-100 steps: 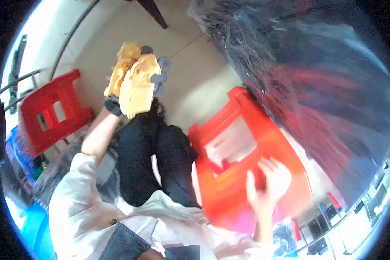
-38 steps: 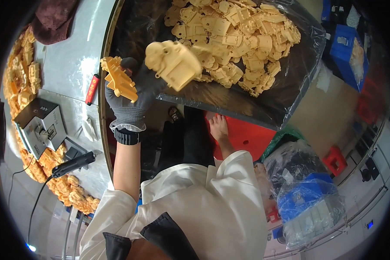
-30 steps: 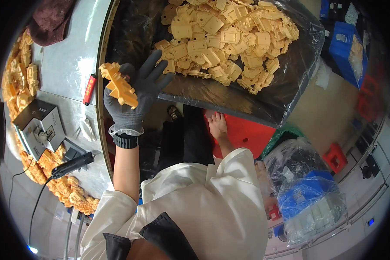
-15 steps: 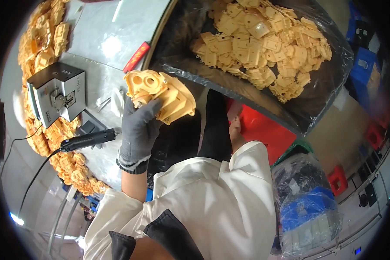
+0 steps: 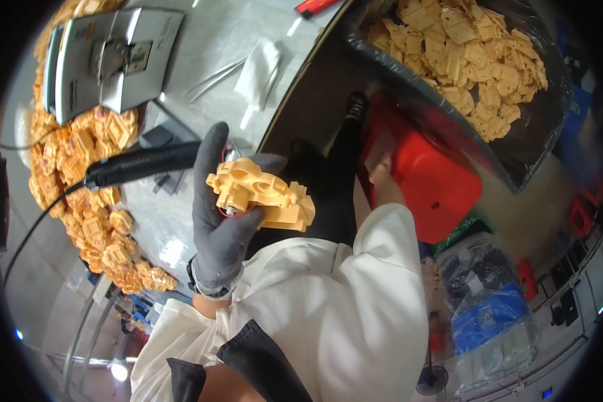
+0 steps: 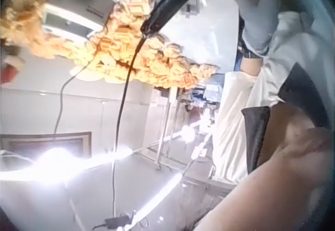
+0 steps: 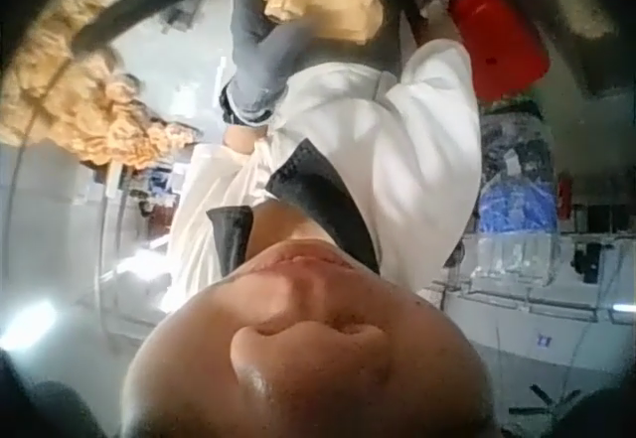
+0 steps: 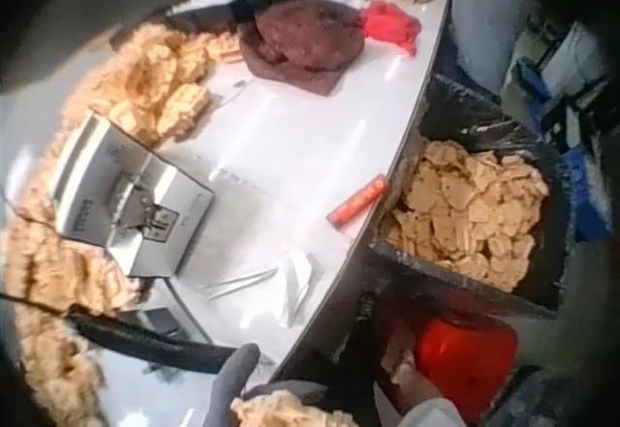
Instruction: The person assembles plastic housings by inserting internal components by hand, placing the housings onto a fixture, and fastening them together using an electric screwdriver.
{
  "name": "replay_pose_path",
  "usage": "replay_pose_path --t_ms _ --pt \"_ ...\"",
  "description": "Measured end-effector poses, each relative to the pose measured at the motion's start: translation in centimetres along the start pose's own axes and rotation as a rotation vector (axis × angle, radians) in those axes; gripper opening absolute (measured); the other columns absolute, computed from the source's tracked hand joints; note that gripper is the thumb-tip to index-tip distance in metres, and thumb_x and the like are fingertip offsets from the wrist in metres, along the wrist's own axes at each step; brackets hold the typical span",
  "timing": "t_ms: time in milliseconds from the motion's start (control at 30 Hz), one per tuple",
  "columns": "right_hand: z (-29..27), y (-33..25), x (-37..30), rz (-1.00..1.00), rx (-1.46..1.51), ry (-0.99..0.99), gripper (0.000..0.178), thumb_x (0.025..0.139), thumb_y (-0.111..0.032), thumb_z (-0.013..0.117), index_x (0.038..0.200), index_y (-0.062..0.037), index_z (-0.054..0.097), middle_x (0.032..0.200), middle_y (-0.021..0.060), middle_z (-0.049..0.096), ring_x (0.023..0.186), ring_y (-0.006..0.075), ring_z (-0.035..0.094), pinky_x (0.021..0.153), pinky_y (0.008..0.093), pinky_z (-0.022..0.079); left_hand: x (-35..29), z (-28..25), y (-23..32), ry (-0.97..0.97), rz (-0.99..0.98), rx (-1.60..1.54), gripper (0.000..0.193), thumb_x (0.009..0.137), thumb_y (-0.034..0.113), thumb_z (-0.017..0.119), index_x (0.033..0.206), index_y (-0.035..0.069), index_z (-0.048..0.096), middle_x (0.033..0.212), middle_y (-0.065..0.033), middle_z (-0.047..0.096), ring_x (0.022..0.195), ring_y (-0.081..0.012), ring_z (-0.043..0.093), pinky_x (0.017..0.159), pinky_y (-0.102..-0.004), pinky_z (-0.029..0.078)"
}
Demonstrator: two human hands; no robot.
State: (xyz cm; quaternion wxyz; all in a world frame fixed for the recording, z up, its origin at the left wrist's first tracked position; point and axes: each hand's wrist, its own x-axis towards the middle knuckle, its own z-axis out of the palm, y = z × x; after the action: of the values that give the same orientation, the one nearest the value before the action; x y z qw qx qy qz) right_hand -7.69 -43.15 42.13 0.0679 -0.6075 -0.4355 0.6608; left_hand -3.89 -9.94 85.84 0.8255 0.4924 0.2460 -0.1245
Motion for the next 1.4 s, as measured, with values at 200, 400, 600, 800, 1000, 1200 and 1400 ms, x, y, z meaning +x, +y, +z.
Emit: replay_pose_path --t_ms 200,400,600,800,1000,1200,1400 --pt "-2.9 -7.6 9.0 0.407 -0.315 0.139 0.040 0.086 -0.034 0.045 0.119 -0.0156 0.057 0.122 0.0058 0.055 0.120 0.0220 0.042 0.098 0.0484 0.026 -1.0 -2.2 0.5 -0.060 0.357 0.315 0.083 0.066 -0.010 0.044 0.141 0.000 0.010 0.120 -0.0208 0.047 0.108 -0.0232 0.051 0.094 -0.0338 0.039" --pt "-12.5 -15.4 2.1 0.526 -0.217 0.410 0.032 0.082 -0.031 0.052 0.106 -0.0134 0.063 0.116 0.0105 0.058 0.114 0.0259 0.048 0.097 0.0460 0.031 -1.0 -1.8 4.1 -0.048 0.799 0.638 0.084 0.068 -0.013 0.055 0.139 0.013 0.020 0.126 -0.0269 0.043 0.096 -0.0276 0.057 0.078 -0.0362 0.049" --pt "-12.8 -15.6 -4.6 0.406 0.401 0.891 0.022 0.078 -0.020 0.054 0.095 -0.0093 0.062 0.100 0.0186 0.061 0.093 0.0368 0.057 0.084 0.0447 0.045 0.2 -0.3 10.7 0.045 0.966 0.914 0.062 0.070 -0.010 0.061 0.125 0.011 0.042 0.120 -0.0287 0.047 0.086 -0.0331 0.061 0.071 -0.0384 0.051" --pt "-10.9 -12.1 -10.8 0.657 0.566 0.715 0.019 0.081 -0.019 0.053 0.093 -0.0081 0.062 0.100 0.0185 0.062 0.095 0.0355 0.058 0.080 0.0454 0.048 3.2 1.4 15.6 0.050 1.067 1.083 0.054 0.060 -0.010 0.063 0.112 0.001 0.052 0.118 -0.0297 0.050 0.091 -0.0381 0.060 0.072 -0.0359 0.051" --pt "-13.5 -10.0 -13.3 0.626 0.551 0.699 0.021 0.083 -0.018 0.052 0.097 -0.0055 0.063 0.099 0.0189 0.063 0.095 0.0348 0.059 0.082 0.0418 0.047 3.6 2.5 18.8 0.127 0.668 0.672 0.082 0.065 -0.015 0.050 0.140 0.001 0.020 0.144 -0.0197 0.026 0.114 -0.0258 0.048 0.086 -0.0311 0.044" --pt "-14.5 -12.2 -12.3 0.635 0.596 0.751 0.022 0.083 -0.018 0.052 0.098 -0.0050 0.063 0.098 0.0185 0.063 0.094 0.0342 0.060 0.082 0.0408 0.047 6.4 2.5 19.0 0.150 0.548 0.375 0.082 0.068 0.003 0.056 0.140 -0.001 0.016 0.140 -0.0182 0.031 0.132 -0.0261 0.030 0.102 -0.0347 0.031" --pt "-15.4 -9.8 -14.9 0.632 0.718 0.863 0.023 0.083 -0.018 0.052 0.099 -0.0045 0.063 0.097 0.0182 0.064 0.093 0.0336 0.061 0.082 0.0398 0.047 6.7 2.7 19.2 0.211 0.558 0.509 0.083 0.066 -0.002 0.056 0.140 0.000 0.017 0.138 -0.0180 0.033 0.130 -0.0257 0.032 0.099 -0.0340 0.034"
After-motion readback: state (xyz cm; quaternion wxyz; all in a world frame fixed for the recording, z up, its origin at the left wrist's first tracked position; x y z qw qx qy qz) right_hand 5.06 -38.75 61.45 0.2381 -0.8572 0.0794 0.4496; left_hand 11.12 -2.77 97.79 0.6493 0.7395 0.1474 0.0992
